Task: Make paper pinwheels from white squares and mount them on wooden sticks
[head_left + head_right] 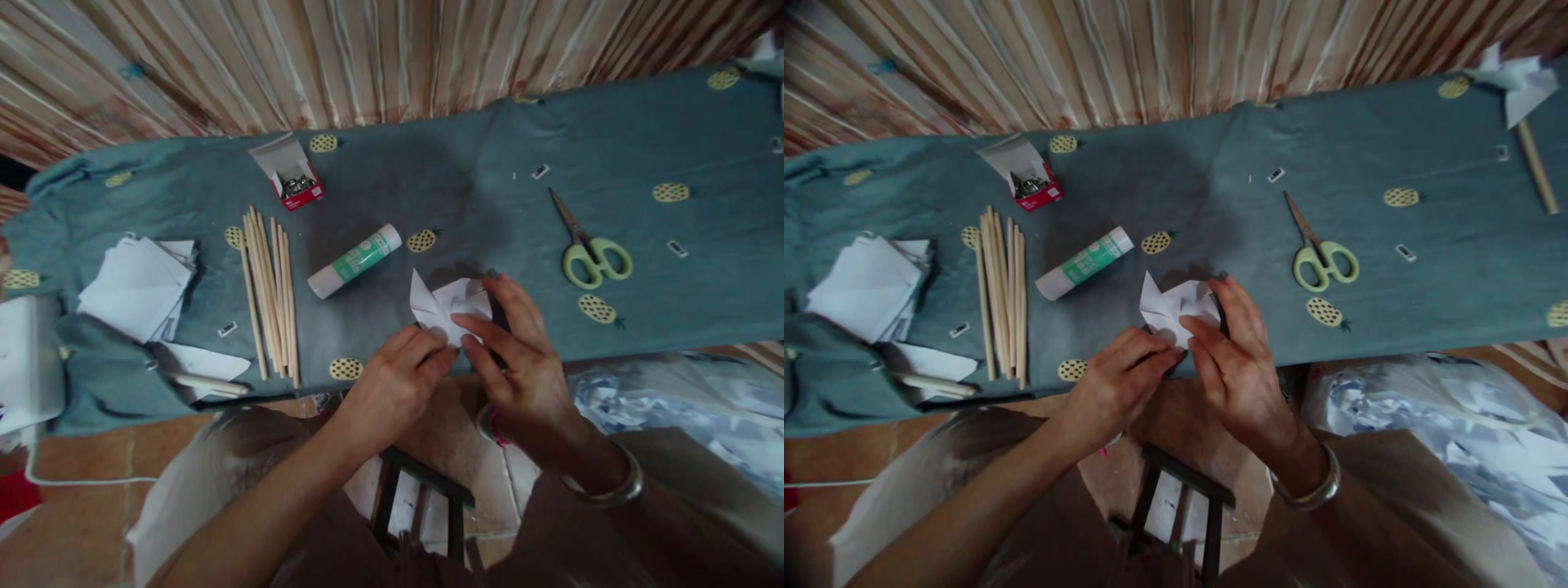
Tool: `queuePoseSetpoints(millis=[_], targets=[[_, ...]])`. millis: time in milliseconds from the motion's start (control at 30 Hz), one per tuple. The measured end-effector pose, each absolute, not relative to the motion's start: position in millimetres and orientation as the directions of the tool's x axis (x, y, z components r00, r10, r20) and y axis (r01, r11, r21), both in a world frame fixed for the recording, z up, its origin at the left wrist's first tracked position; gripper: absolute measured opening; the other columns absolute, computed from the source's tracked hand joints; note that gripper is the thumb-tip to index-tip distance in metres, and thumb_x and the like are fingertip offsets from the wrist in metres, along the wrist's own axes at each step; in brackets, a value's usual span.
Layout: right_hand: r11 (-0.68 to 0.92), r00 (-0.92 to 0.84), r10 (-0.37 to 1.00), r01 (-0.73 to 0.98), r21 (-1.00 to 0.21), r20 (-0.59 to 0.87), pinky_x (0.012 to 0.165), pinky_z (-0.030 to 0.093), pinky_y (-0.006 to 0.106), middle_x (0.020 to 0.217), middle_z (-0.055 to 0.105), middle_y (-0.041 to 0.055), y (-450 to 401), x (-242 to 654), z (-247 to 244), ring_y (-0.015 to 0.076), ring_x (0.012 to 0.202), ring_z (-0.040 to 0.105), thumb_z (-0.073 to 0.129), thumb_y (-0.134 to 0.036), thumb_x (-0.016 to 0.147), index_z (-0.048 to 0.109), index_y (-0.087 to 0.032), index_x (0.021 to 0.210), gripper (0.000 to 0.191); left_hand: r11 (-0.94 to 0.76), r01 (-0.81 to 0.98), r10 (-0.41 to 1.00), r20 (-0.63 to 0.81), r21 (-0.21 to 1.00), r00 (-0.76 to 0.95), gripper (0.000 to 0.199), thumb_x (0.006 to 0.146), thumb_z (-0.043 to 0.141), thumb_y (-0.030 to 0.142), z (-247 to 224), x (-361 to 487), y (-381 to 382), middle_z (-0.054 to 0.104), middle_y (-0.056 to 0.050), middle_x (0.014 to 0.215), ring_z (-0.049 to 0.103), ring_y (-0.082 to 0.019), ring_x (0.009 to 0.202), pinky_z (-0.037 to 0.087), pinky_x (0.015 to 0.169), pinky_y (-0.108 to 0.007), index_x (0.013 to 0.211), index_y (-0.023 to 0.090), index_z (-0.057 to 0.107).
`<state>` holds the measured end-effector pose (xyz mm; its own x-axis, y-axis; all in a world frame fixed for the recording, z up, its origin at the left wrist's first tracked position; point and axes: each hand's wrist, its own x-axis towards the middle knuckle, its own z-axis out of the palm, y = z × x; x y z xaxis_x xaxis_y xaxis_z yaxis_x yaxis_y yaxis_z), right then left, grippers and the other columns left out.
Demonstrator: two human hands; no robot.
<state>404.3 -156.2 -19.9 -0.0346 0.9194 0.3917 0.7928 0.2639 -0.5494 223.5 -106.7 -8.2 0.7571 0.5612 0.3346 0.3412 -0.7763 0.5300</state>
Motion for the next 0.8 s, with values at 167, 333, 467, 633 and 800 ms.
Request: queuePoseSetpoints(millis=[167,333,467,633,800], targets=[[0.274,-0.064,0.921,0.808,-0.522,0.384,0.111,0.036,0.056,0.149,0.041,0.0121,-156.2,403.0,-19.8,0.0312,0.142,0.033,0.05,-0.014,0.092,0.062,-0.021,0.116,0.028,-0.769,0.344,0.566,0.324,0.538,0.758,0.019,0.093,0.048,0.01,-6.9,223.4,-105.7,0.065,-0.01,0.099,0.059,-0.019,0.091,0.058,0.078,-0.035,0.107,0.01,0.061],[0.276,-0.112,0.916,0.872,-0.403,0.385,0.105,0.04,0.058,0.145,0.047,0.0144,-155.6,398.0,-17.4,0.0316,0.144,0.03,0.043,-0.012,0.094,0.061,-0.021,0.113,0.027,-0.769,0.345,0.569,0.329,0.538,0.754,0.019,0.094,0.048,0.01,-5.0,223.3,-105.8,0.066,-0.01,0.099,0.06,-0.019,0.09,0.058,0.076,-0.034,0.107,0.01,0.062],[0.285,-0.112,0.912,0.864,-0.414,0.395,0.105,0.04,0.058,0.145,0.048,0.0123,-152.3,396.2,-17.1,0.0324,0.143,0.03,0.046,-0.01,0.092,0.062,-0.023,0.108,0.026,-0.767,0.353,0.574,0.325,0.536,0.752,0.016,0.093,0.052,0.013,-3.5,225.3,-105.2,0.066,-0.008,0.095,0.06,-0.018,0.088,0.057,0.075,-0.032,0.104,0.009,0.063],[0.268,-0.089,0.923,0.845,-0.463,0.373,0.109,0.035,0.06,0.147,0.046,0.0117,-150.9,400.6,-18.3,0.0336,0.144,0.029,0.048,-0.009,0.089,0.065,-0.023,0.107,0.029,-0.773,0.38,0.581,0.324,0.509,0.747,0.016,0.094,0.051,0.015,-6.4,228.6,-104.4,0.067,-0.007,0.094,0.06,-0.017,0.086,0.057,0.074,-0.031,0.105,0.01,0.062],[0.251,-0.062,0.95,0.731,-0.635,0.305,0.114,0.033,0.055,0.153,0.039,0.0074,-152.2,412.7,-12.3,0.0283,0.143,0.032,0.046,-0.01,0.089,0.067,-0.024,0.113,0.034,-0.769,0.381,0.585,0.327,0.513,0.742,0.02,0.092,0.054,0.013,-8.9,227.8,-105.5,0.066,-0.008,0.096,0.06,-0.018,0.088,0.057,0.076,-0.032,0.11,0.008,0.061]])
